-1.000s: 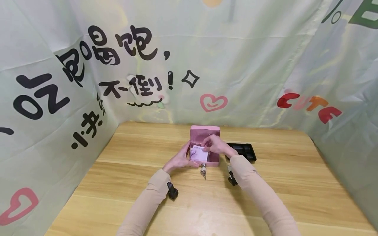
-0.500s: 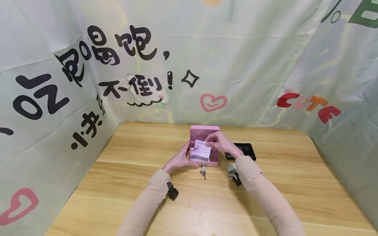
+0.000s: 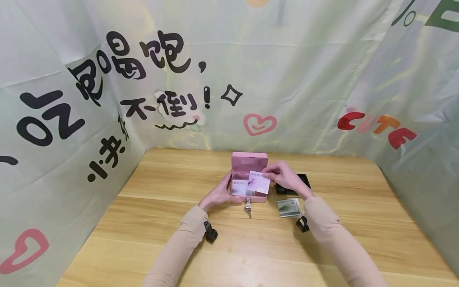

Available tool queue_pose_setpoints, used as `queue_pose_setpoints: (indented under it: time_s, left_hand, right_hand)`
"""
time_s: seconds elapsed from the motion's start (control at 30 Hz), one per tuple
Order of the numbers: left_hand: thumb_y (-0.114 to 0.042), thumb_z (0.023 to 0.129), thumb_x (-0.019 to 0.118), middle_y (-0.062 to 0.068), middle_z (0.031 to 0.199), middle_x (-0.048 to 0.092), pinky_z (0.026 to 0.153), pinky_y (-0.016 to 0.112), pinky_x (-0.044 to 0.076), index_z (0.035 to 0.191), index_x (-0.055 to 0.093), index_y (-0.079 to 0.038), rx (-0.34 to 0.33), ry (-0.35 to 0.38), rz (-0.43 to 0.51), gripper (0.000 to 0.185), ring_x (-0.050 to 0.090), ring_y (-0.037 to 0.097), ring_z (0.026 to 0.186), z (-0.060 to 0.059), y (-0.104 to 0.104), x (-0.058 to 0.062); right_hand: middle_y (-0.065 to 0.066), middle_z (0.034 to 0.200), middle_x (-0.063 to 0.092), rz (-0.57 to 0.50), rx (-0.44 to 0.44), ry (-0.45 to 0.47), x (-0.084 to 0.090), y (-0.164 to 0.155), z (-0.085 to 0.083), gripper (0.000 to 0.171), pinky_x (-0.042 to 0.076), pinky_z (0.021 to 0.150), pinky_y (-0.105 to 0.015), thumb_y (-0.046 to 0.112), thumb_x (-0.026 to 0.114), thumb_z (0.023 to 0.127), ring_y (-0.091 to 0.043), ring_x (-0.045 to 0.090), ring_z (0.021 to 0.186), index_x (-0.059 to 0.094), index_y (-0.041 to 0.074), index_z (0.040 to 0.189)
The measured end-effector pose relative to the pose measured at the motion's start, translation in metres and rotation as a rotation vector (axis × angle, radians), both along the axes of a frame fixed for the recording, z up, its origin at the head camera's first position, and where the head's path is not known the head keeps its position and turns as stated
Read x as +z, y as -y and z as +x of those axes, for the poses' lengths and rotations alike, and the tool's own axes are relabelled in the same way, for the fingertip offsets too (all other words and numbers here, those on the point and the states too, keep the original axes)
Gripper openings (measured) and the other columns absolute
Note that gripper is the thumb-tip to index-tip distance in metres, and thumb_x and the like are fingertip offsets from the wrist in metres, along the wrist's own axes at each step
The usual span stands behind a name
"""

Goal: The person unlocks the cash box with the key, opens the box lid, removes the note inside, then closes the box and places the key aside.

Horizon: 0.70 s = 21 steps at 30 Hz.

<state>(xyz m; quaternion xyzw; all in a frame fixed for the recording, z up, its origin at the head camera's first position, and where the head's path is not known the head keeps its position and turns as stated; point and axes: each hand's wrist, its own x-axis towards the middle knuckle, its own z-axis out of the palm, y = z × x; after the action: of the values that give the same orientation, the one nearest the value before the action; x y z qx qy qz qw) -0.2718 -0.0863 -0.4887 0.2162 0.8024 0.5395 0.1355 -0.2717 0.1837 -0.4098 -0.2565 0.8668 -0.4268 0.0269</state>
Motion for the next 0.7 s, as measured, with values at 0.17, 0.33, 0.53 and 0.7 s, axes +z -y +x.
queue_pose_setpoints:
  time_s: [0.17,0.33,0.53,0.7]
  left_hand:
    - [0.001,0.068,0.087,0.016,0.169,0.017,0.130,0.053,0.010,0.162,0.010,-0.012,-0.003,0.001,0.027,0.123,0.014,0.033,0.158,0.001,-0.001,0.002]
    - [0.001,0.069,0.087,0.016,0.169,0.015,0.130,0.053,0.009,0.162,0.011,-0.012,-0.001,0.005,0.029,0.121,0.013,0.033,0.158,0.001,-0.001,0.002]
    - [0.002,0.069,0.086,0.016,0.170,0.012,0.130,0.050,0.010,0.162,0.011,-0.011,-0.003,0.009,0.038,0.120,0.011,0.033,0.158,0.001,-0.002,0.002]
    - [0.001,0.069,0.086,0.016,0.170,0.012,0.130,0.050,0.010,0.162,0.011,-0.012,0.004,0.016,0.033,0.120,0.011,0.033,0.158,0.002,-0.002,0.002]
  right_hand:
    - [-0.014,0.077,0.070,-0.002,-0.036,-0.010,-0.003,-0.020,0.011,0.016,0.045,0.050,-0.020,0.003,0.066,0.094,-0.012,0.053,0.056,0.074,-0.007,0.105]
    - [-0.014,0.070,0.067,-0.034,-0.070,0.019,-0.006,-0.039,0.021,0.012,0.046,0.048,-0.021,0.002,0.069,0.092,-0.006,0.051,0.053,0.073,-0.008,0.097]
    - [-0.010,0.065,0.063,-0.041,-0.091,0.047,-0.009,-0.058,0.029,0.010,0.047,0.047,-0.024,0.004,0.070,0.092,-0.007,0.052,0.052,0.073,-0.006,0.092]
    - [-0.007,0.064,0.063,-0.043,-0.120,0.074,-0.011,-0.072,0.035,0.015,0.049,0.049,-0.026,0.009,0.070,0.093,-0.009,0.054,0.055,0.074,-0.005,0.096]
